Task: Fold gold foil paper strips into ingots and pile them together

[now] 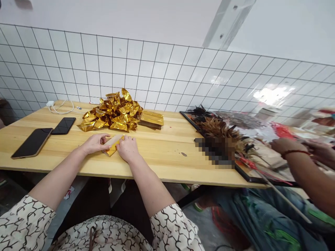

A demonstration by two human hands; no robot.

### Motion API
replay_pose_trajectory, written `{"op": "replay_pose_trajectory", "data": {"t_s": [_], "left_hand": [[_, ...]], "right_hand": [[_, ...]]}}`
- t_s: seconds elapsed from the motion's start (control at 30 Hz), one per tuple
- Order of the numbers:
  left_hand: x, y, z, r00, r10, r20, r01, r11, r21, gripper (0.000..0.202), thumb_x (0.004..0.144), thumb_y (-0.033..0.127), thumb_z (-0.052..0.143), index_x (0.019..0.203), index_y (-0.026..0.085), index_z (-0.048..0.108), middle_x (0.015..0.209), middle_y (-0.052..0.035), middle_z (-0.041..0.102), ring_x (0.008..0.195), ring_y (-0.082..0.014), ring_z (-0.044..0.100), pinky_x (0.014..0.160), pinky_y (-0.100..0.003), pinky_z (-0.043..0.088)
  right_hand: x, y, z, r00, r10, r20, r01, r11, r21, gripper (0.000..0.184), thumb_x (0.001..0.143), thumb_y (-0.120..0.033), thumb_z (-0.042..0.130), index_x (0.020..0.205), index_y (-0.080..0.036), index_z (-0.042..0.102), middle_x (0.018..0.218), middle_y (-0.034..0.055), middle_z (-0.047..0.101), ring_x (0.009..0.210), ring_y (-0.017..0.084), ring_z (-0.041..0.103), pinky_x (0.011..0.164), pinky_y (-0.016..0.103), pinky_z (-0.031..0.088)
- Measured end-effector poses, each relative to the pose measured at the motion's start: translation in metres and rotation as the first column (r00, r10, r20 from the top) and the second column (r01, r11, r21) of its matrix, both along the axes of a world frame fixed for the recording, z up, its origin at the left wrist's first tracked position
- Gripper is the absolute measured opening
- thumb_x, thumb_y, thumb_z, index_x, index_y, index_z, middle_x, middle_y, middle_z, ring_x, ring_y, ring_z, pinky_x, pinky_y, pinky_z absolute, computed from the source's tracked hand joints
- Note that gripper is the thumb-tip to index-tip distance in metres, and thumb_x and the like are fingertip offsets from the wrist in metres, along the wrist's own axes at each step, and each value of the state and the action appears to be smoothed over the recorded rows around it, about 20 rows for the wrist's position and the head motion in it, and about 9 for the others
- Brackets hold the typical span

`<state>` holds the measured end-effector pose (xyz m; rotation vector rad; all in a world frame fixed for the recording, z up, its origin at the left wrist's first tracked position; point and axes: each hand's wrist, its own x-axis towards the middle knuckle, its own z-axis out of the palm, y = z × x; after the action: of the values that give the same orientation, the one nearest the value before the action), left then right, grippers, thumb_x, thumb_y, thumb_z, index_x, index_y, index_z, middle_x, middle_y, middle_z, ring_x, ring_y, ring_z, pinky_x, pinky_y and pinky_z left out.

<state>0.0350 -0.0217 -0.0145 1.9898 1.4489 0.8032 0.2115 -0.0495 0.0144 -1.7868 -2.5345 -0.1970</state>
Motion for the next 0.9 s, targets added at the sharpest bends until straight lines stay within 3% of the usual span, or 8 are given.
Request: {"op": "replay_pose_trajectory", "data": {"t_s": [0.23,0.4,0.63,0.9], "left_hand": [[0.003,0.002,-0.006,0.981,-0.048,0.19,0.07,0.992,-0.107,0.061,0.053,0.021,0.076,0.113,0.017,0.063,0.06,0.0092,0.053,0.055,-0.0095,0.048,0.053,-0.021,0.038],[0.002,0.012,-0.016,0.949,-0.094,0.301,0.12,0.99,-0.069,0.049,0.059,0.018,0.07,0.108,0.016,0.064,0.059,0.0091,0.05,0.052,-0.0079,0.045,0.054,-0.021,0.04],[0.002,0.021,-0.016,0.996,0.081,0.04,-0.086,0.983,0.164,0.039,0.067,0.008,0.058,0.103,0.021,0.068,0.067,0.0041,0.057,0.063,-0.0139,0.055,0.067,-0.027,0.047],[0.003,0.022,-0.014,0.987,0.149,-0.057,-0.127,0.949,0.289,0.034,0.072,0.01,0.055,0.1,0.021,0.069,0.088,-0.003,0.067,0.085,-0.0195,0.062,0.082,-0.032,0.051]], "right_hand": [[-0.003,-0.002,0.002,1.0,-0.028,-0.006,0.028,1.0,-0.007,0.042,0.096,-0.034,0.038,0.118,-0.01,0.065,0.114,0.0195,0.063,0.111,0.027,0.055,0.089,0.037,0.037],[-0.004,-0.003,0.004,0.999,-0.036,-0.013,0.036,0.999,-0.019,0.042,0.096,-0.032,0.037,0.117,-0.008,0.065,0.113,0.0199,0.064,0.11,0.027,0.056,0.09,0.037,0.036],[-0.001,0.0,0.0,0.999,-0.025,-0.026,0.025,1.0,-0.013,0.041,0.095,-0.034,0.04,0.114,-0.009,0.067,0.112,0.0199,0.065,0.11,0.028,0.055,0.089,0.037,0.036],[0.0,0.001,0.0,0.999,-0.008,-0.036,0.008,1.0,-0.01,0.037,0.094,-0.032,0.043,0.112,-0.01,0.068,0.109,0.0187,0.066,0.108,0.027,0.056,0.089,0.036,0.036]]}}
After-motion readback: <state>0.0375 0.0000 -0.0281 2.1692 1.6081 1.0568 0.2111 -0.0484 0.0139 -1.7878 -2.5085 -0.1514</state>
